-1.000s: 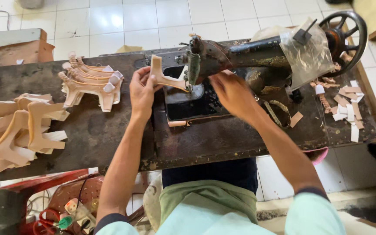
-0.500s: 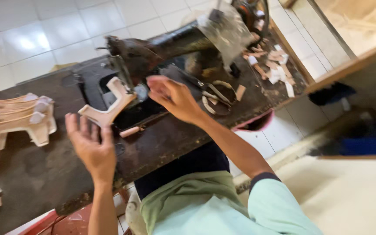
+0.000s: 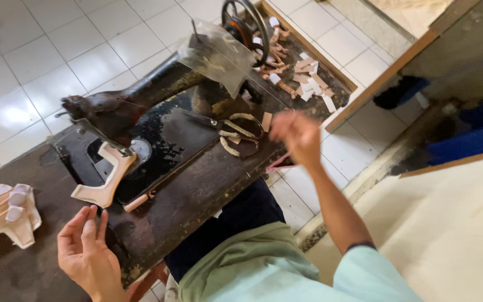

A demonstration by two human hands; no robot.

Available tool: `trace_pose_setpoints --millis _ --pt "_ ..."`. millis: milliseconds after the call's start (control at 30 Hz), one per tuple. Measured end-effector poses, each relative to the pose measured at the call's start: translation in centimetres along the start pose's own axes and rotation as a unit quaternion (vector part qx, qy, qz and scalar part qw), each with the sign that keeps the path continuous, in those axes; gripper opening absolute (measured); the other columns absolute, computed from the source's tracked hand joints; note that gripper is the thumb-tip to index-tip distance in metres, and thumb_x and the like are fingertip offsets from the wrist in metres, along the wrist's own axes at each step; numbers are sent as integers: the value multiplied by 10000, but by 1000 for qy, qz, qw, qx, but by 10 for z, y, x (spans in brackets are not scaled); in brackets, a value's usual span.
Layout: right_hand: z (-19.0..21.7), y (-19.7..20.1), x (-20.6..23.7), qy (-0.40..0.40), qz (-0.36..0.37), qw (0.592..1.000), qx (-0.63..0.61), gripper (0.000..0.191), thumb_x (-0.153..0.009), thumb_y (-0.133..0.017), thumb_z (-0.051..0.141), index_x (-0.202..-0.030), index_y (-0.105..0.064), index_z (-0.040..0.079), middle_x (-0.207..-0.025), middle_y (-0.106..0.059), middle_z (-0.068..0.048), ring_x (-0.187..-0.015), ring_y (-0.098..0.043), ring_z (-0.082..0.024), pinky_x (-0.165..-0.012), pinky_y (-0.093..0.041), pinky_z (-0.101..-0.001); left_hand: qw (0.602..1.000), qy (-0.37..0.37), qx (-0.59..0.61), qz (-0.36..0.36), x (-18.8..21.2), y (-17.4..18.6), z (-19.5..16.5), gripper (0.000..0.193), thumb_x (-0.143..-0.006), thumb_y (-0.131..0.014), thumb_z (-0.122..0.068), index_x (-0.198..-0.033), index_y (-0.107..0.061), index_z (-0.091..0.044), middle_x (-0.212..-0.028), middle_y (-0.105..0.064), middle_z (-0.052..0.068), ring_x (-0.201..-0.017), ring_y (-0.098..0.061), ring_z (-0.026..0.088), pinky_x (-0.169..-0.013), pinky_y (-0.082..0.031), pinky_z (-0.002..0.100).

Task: The person sews leather sandal upper parts together on an industrial sewing machine, guiding the pieces under the needle with both hands. They trim threads and excess material with scissors, stack finished pieces on the table, and pick up new parts to continue stitching.

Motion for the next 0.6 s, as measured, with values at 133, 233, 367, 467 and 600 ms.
trace_pose_setpoints --millis 133,233,367,467,600 --pt "-26 44 -79 72 -42 980 182 196 -984 -744 168 -1119 -770 28 -949 -789 -105 -790 -754 -169 -685 -586 -305 1000 -7 -26 9 4 -7 -3 107 -1116 -561 55 -1223 -571 51 -1319 -653 202 -1269 -674 290 -1154 -569 467" --pt "-54 38 -117 97 19 962 253 250 -916 -780 170 -1120 -760 27 -988 -774 -124 -871 -760 -205 -770 -601 -332 999 -18 -29 20 4 -10 -4 112 -1124 -557 50 -1234 -573 63 -1308 -657 205 -1247 -679 287 -1151 -571 458" --pt "-95 20 -131 48 82 930 354 254 -861 -817 193 -1063 -777 45 -946 -767 -143 -848 -728 -272 -763 -570 -395 998 -13 -69 2 3 -9 -1 91 -1124 -565 51 -1210 -572 83 -1274 -665 209 -1228 -689 282 -1137 -584 441" --pt "-102 16 -135 69 79 904 414 153 -921 -773 171 -1027 -793 61 -935 -762 -147 -871 -715 -288 -793 -561 -405 997 -24 -76 5 2 -12 -2 90 -1127 -565 49 -1208 -576 87 -1250 -669 205 -1211 -690 274 -1131 -589 426" --pt "-102 29 -139 5 77 967 244 251 -929 -734 258 -1101 -780 81 -914 -769 -102 -758 -705 -207 -727 -538 -351 995 -37 -91 1 2 -14 -3 85 -1129 -577 59 -1203 -575 100 -1229 -665 206 -1187 -692 269 -1105 -596 421"
Point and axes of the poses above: each hand's wrist, its own x-axis away from the middle knuckle, its own y-axis out of the back of the hand, z = x × y, the point moved 7 cm from there along -x, towards the middle knuckle
